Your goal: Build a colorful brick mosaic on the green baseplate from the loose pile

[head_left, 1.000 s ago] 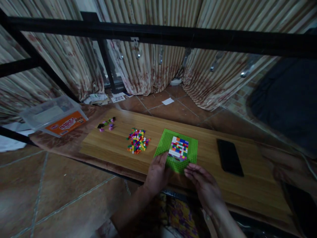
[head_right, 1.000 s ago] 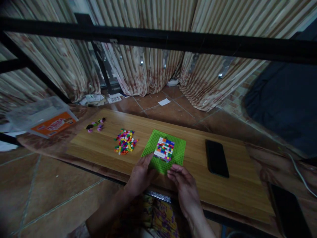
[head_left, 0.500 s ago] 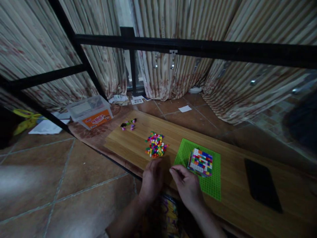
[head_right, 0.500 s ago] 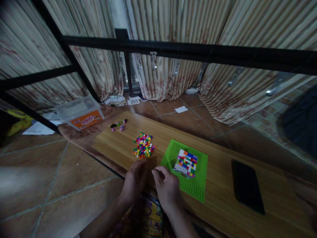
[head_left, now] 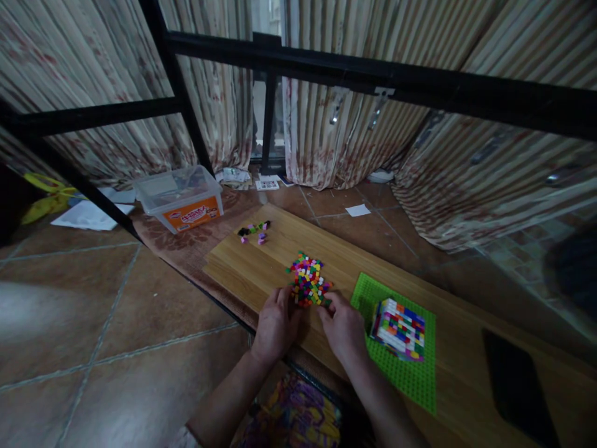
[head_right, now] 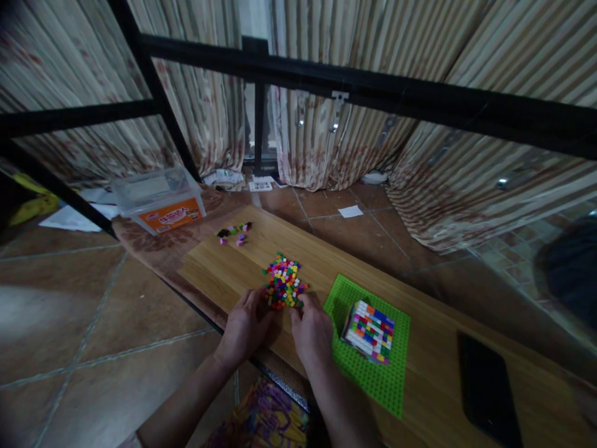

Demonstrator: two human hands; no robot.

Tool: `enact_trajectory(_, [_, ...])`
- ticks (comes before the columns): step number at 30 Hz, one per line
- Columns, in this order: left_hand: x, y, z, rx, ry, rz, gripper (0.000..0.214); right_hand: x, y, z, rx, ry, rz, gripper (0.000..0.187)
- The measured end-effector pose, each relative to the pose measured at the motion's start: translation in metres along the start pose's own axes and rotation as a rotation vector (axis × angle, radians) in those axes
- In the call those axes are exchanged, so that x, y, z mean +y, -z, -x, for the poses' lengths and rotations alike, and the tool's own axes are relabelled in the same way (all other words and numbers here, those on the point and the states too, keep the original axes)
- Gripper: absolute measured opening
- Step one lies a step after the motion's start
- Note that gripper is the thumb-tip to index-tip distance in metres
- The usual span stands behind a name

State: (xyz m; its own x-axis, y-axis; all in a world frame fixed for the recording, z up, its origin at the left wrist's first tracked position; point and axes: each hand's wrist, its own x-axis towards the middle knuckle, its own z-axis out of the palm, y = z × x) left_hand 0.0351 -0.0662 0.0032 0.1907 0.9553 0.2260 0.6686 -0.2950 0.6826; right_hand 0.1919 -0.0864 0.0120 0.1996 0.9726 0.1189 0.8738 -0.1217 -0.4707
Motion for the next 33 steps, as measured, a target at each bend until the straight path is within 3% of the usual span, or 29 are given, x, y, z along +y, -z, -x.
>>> enact_trajectory(12, [0.000,0.011,0.001,-0.012,0.077,0.157,0.036,0.003,-0.007,0.004,0.019,0.025,-0.090,0.020])
enact_trajectory(18, [-0.003,0.010,-0.012,-0.049,0.089,0.056,0.037,0.003,-0.006,0.005,0.036,0.031,-0.112,0.022])
enact_trajectory(23, [-0.007,0.007,-0.018,-0.059,0.041,0.004,0.034,-0.012,-0.003,0.003,0.069,0.092,-0.156,0.024])
enact_trajectory(28, [-0.007,0.007,-0.019,-0.047,0.034,0.003,0.025,-0.036,-0.007,-0.008,-0.032,0.200,-0.127,0.022])
enact_trajectory(33, [-0.008,0.007,-0.019,-0.014,0.043,0.031,0.021,-0.042,-0.014,-0.018,-0.053,0.199,-0.025,0.022])
